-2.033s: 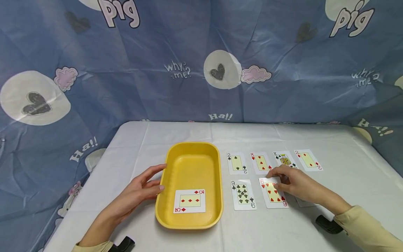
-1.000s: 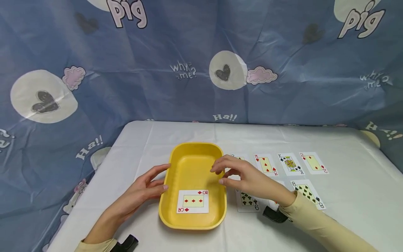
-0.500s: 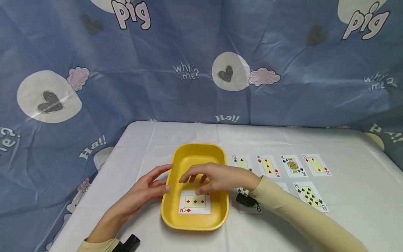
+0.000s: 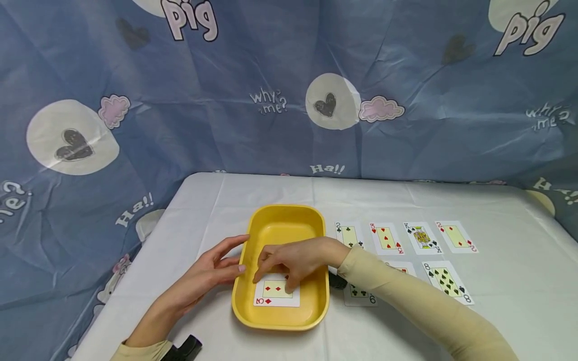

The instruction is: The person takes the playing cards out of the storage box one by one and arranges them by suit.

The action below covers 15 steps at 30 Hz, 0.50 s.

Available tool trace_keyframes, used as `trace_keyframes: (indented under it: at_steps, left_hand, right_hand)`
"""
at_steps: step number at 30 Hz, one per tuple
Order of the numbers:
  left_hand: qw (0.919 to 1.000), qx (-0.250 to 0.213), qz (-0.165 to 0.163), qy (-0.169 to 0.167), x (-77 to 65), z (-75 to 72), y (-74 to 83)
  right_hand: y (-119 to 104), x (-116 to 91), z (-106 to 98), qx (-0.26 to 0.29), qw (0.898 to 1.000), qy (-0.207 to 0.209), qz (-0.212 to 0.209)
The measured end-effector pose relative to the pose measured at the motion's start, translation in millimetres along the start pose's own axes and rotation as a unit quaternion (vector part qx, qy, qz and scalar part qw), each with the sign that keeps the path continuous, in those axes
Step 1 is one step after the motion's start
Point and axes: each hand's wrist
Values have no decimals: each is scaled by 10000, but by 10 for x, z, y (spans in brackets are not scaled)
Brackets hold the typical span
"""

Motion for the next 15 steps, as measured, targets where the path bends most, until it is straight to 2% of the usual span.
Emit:
trace_keyframes:
  at_steps: [8,15]
  left_hand:
    - [10000,16,59,-7,4,-1,-13]
    - [10000,-66,25,-21,2,9,-4]
  right_hand:
    - [7,22,-3,-169,9951,442,865]
    - [35,31,4,-16,9789,1550,1335]
Point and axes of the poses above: each hand's wrist, its own x-axis towards the middle knuckle, its own z-axis out of the palm, y = z × x, and after that the axes turned 4 degrees about -x, right-handed
